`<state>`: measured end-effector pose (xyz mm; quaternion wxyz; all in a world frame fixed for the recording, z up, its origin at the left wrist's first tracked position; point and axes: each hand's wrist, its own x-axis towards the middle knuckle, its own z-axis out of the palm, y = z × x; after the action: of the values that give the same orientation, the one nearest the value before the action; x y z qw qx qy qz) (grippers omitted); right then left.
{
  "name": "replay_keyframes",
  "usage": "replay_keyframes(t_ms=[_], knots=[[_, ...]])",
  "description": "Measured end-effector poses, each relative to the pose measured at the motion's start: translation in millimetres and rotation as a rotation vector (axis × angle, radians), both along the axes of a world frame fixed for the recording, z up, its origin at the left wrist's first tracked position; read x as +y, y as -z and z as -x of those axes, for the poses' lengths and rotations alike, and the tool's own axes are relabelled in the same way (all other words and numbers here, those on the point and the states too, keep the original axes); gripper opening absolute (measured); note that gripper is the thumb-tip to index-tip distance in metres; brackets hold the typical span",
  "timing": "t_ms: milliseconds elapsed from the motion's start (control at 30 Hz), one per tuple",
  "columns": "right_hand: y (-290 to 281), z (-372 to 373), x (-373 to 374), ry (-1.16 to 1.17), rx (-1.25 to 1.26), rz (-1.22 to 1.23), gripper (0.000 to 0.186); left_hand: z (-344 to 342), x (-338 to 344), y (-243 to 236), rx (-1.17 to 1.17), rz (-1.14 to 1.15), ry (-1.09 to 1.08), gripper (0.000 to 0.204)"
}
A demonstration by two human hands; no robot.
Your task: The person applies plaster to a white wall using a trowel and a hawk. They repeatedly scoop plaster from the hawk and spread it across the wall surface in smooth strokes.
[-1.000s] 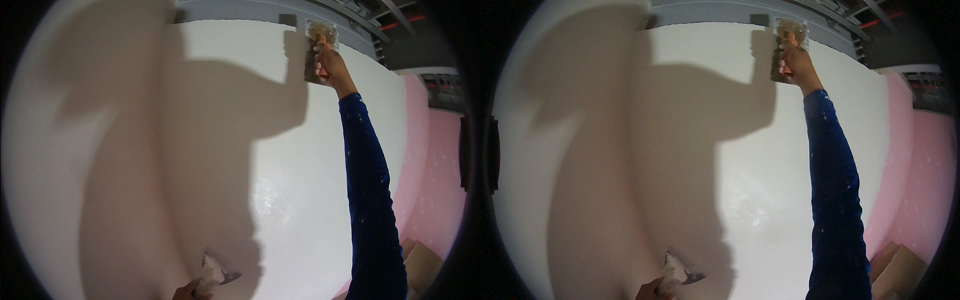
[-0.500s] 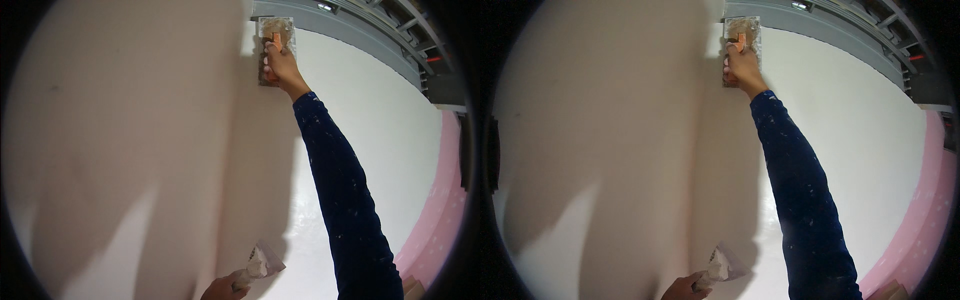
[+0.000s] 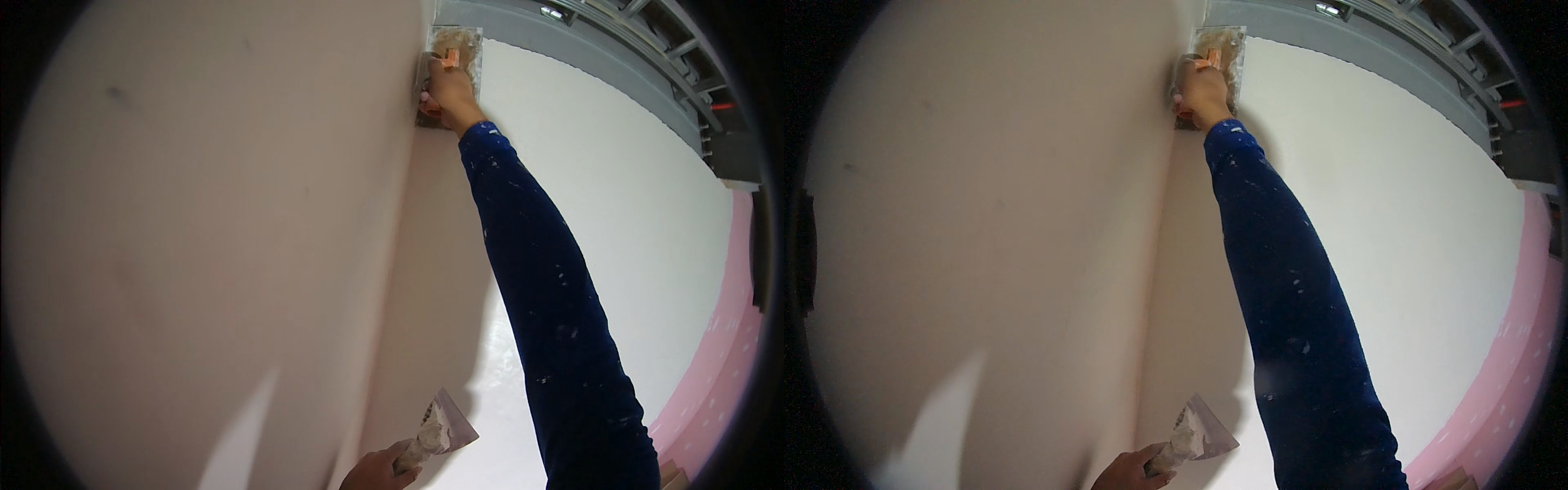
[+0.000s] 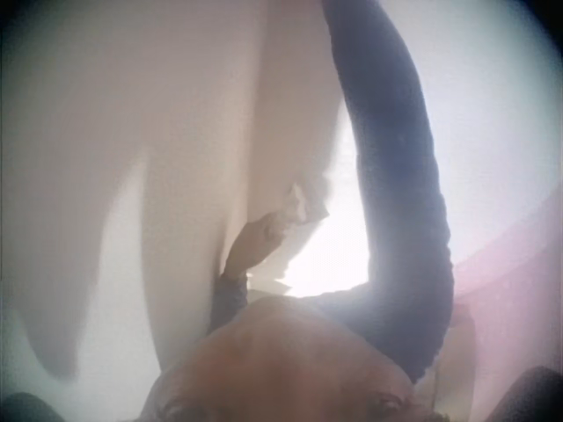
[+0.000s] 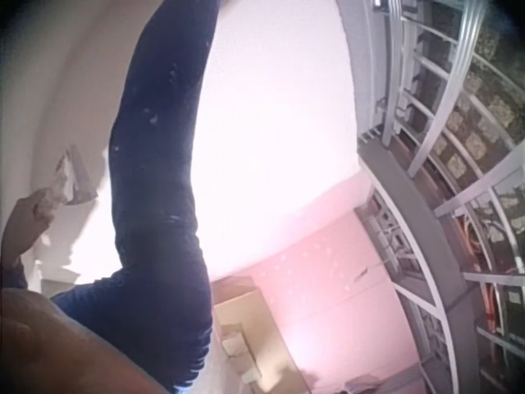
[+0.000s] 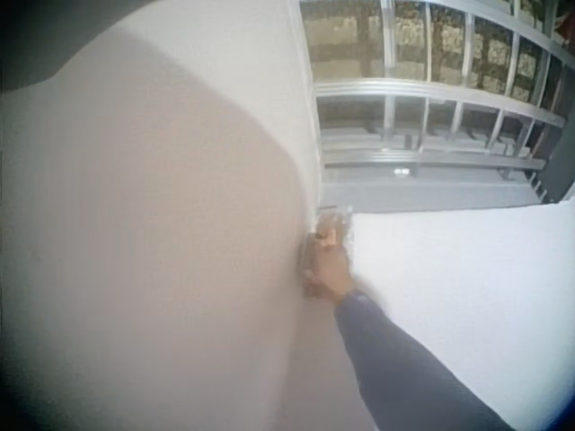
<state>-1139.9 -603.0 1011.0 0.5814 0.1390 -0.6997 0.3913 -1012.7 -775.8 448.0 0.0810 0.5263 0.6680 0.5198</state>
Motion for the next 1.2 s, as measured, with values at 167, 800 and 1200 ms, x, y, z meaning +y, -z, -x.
replay_keyframes(t_ms=[167,800,1200], knots=[[-24.0,3.5,11.4,0.741,0.039,-0.401,0.031,-18.5,-31.3,-10.7,-0.098,-0.036,-0.027,0.045],[15.6,-255.8,119.0,0.011,0.14,0.22,0.032,6.1,-76.4,-51.5,-0.133,0.107,-0.102,0.049],[364.6,-326.0,-36.0,-0.078,-0.691,0.168,0.025,37.6,-99.9,-64.7,-0.388,0.079,0.012,0.06]])
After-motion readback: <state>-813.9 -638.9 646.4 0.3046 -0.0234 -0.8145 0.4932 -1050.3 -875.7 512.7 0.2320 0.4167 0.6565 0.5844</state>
